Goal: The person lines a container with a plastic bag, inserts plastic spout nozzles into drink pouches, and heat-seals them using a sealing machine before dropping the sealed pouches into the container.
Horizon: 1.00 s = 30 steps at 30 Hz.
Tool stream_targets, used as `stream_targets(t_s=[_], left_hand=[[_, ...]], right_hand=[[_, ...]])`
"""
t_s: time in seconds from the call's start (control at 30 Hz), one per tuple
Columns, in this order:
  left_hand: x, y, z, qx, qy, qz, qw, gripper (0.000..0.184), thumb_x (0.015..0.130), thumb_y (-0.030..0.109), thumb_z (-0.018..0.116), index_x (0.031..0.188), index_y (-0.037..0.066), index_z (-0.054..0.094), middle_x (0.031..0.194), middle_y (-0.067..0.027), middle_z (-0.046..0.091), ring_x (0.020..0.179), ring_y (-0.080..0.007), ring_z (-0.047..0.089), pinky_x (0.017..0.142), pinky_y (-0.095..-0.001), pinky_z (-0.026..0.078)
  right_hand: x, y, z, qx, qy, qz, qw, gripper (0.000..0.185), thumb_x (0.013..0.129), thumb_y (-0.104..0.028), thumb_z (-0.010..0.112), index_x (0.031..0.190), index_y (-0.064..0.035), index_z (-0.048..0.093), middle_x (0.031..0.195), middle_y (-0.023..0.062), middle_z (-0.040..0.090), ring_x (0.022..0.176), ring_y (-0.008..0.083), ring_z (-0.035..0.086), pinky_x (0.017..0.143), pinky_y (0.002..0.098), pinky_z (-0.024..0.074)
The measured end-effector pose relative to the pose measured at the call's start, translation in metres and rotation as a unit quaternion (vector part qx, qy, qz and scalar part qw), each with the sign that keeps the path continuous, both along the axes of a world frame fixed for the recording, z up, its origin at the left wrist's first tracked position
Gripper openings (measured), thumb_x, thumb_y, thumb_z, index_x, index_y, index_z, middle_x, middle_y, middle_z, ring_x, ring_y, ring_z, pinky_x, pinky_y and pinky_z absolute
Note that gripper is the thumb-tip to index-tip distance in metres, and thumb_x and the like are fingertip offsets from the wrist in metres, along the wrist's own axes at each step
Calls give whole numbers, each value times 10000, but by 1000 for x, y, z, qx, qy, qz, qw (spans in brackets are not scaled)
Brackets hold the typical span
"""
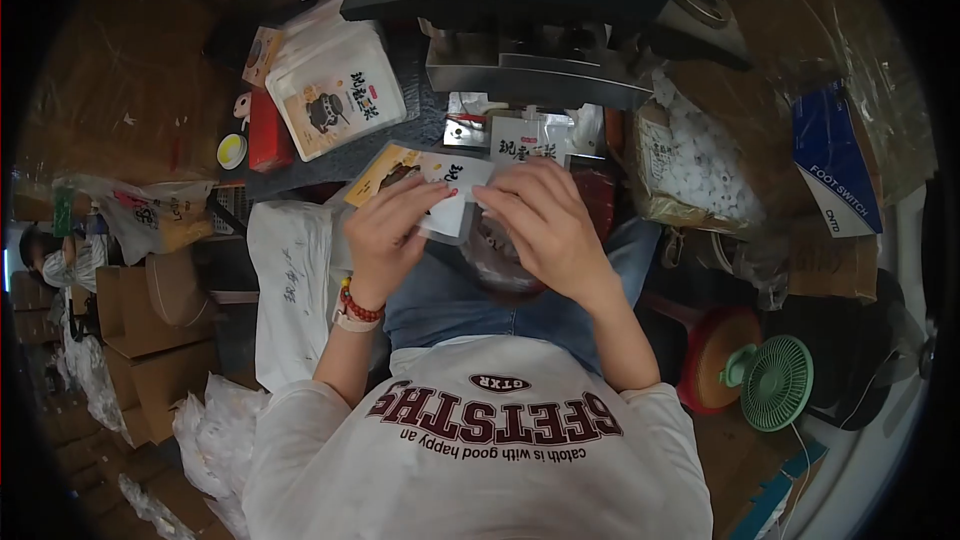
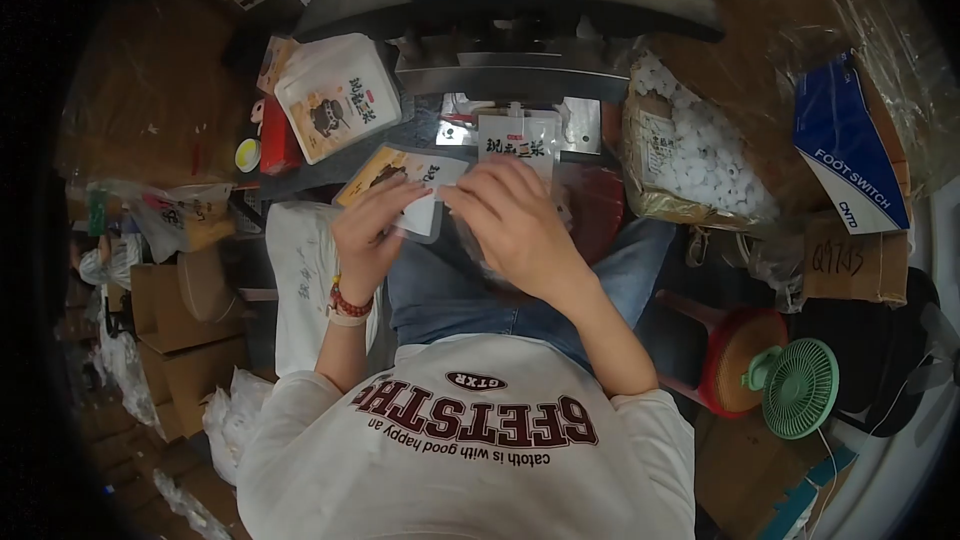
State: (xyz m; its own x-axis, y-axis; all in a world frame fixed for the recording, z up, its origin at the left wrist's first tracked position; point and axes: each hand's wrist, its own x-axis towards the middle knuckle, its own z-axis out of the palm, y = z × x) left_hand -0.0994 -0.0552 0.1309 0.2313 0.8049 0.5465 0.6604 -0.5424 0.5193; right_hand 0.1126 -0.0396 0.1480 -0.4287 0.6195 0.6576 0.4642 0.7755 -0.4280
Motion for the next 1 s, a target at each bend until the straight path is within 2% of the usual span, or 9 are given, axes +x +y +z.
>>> stream_targets(t_s=[0.23,0.3,0.43,0.57,0.7,0.83,0.9,0.93,1.0], left_hand=[[32,5,-18,-102,-151,-159,970,224,797,0,638,1012,27,695,913,-89,710,773,-188,694,664,-262,534],[47,14,-45,-361,-239,-130,892,169,874,112,643,989,-1,694,830,-50,710,704,-105,660,621,-232,506],[69,47,-59,-497,-450,-69,739,274,895,210,647,814,-49,682,749,-58,679,668,-63,619,559,-205,473],[73,80,-49,-523,-526,-97,664,278,882,165,650,1004,-84,633,955,-135,683,793,-159,675,676,-260,551],[80,83,-49,-520,-539,-96,656,296,880,168,651,1029,-87,624,992,-133,675,816,-158,668,716,-259,544],[60,89,-50,-525,-383,-77,756,355,864,250,676,1051,-49,639,975,-86,690,842,-150,656,749,-264,514],[38,89,-36,-302,-215,68,926,382,840,334,683,1039,9,659,989,-90,689,871,-229,651,758,-327,493],[19,88,-37,-143,-72,151,975,543,823,387,681,1235,55,560,1250,-119,576,1160,-313,526,952,-405,406],[-13,79,-47,-80,91,217,969,622,816,408,681,1300,69,490,1333,-125,493,1243,-322,437,1007,-434,345]], right_hand=[[32,-4,6,-139,77,101,982,365,770,-65,690,1124,-19,614,1072,128,609,985,266,586,898,391,443],[33,-1,-3,-174,87,-87,977,430,788,-86,691,1192,-12,567,1112,147,602,1004,275,593,900,354,446],[80,11,7,-196,77,-262,942,412,847,-167,647,1213,-14,533,1158,182,563,1022,351,562,837,391,470],[126,33,-25,-148,-245,-521,804,289,844,-112,608,1112,-7,584,1086,185,582,1007,357,548,817,414,472],[132,46,-53,-143,-254,-526,799,216,805,-67,602,1014,-20,628,1014,165,595,972,359,540,811,439,457],[133,53,-54,-135,-180,-422,878,207,765,-50,611,964,-86,657,1000,99,613,948,358,538,792,429,448],[135,52,-53,-115,-165,-422,884,205,785,-73,609,982,-95,659,993,81,630,930,345,543,811,419,430],[134,51,-53,-106,-154,-435,881,191,796,-86,605,979,-89,657,984,80,635,912,349,543,810,410,422],[136,50,-56,-82,-158,-425,887,196,796,-93,611,988,-86,652,967,86,637,919,340,546,809,405,421]])
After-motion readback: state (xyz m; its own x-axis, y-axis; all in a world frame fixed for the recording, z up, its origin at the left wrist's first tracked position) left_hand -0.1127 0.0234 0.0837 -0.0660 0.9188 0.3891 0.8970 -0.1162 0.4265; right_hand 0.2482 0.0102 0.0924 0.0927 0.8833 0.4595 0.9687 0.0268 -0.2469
